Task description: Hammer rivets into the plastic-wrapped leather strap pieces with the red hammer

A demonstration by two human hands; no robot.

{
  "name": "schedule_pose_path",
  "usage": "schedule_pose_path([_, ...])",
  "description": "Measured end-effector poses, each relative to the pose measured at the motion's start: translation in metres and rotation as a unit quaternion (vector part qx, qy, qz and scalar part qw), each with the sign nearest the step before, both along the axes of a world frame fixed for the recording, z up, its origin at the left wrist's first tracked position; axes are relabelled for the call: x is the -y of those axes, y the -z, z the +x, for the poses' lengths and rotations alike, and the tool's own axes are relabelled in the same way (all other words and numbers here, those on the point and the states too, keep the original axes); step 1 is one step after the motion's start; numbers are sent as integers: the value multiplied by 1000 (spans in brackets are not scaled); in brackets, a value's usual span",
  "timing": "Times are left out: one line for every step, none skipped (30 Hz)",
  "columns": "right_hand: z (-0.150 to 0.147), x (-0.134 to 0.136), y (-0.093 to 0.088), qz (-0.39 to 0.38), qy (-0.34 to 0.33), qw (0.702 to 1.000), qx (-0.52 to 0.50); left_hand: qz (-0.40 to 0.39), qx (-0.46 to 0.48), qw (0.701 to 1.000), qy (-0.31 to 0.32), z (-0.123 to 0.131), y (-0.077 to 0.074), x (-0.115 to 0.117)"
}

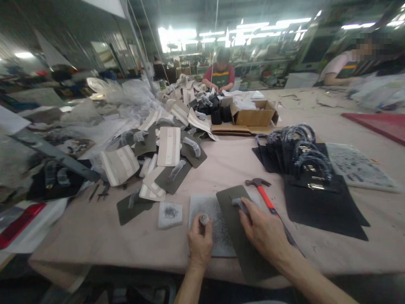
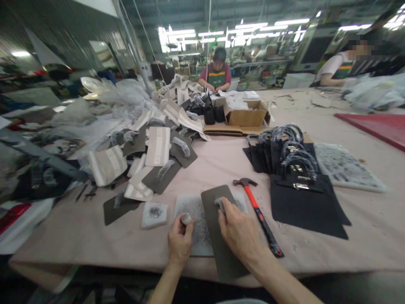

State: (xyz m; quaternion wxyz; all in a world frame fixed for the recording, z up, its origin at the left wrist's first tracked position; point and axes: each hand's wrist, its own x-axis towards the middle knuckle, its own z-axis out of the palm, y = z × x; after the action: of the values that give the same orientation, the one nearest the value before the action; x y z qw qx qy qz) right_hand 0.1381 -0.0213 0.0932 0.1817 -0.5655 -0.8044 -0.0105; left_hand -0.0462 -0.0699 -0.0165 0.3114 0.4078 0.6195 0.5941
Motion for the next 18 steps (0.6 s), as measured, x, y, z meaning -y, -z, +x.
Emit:
schedule_pose_path([8, 18, 13, 21, 10, 1000, -16, -1, -3, 1000, -4, 0, -2, 0])
schedule_pose_path([16, 33, 27, 34, 18, 999, -26, -1, -6, 1000, -8, 0, -3, 0])
schedule_pose_path([22, 46, 38, 41, 33, 998, -32, 0, -8, 1000, -12, 0, -5, 0])
schedule_pose_path([27, 54, 48, 38, 51, 997, -33, 0, -11, 1000, -15, 0, -7, 0])
schedule_pose_path([29, 59, 56, 25, 72, 997, -31, -1, -16, 1000, -19, 0, -7, 0])
schedule_pose_path([29, 61, 61, 6, 91, 995, -28, -3, -22, 999, -23, -1, -7, 0])
schedule_pose_path([26, 58, 63, -19, 103, 994, -26, -6, -28, 999, -24, -1, -7, 0])
schedule_pose_path([20, 53, 61, -48, 105, 993, -22, -9, -31, 999, -26, -1, -5, 0])
schedule_pose_path([11, 44, 56, -78, 99, 992, -17, -13, -29, 999, -27, -2, -3, 0])
schedule_pose_path([1, 32, 47, -104, 87, 991, -13, -15, -23, 999, -28, -3, -1, 0])
schedule_pose_path([-9, 18, 36, -125, 78, 989, -7, -18, -14, 999, -29, -4, 2, 0])
schedule_pose_path([-17, 2, 23, -133, 75, 988, -5, -21, -2, 999, -30, -5, 4, 0])
schedule_pose_path([-24, -13, 9, -128, 78, 989, -12, -23, 9, 999, -30, -6, 6, -1])
schedule_pose_path([-28, -26, -4, -118, 87, 989, -19, -23, 19, 999, -30, -6, 8, -1])
schedule_pose_path([-29, -37, -15, -105, 97, 989, -29, -23, 26, 999, -29, -7, 9, -1])
schedule_pose_path([-28, -43, -22, -92, 104, 989, -40, -22, 31, 999, -28, -7, 9, -1])
schedule_pose_path([-25, -45, -25, -82, 107, 990, -51, -19, 36, 999, -29, -7, 9, -1])
schedule_pose_path([-22, -41, -23, -78, 102, 990, -62, -14, 41, 999, -30, -7, 9, -1])
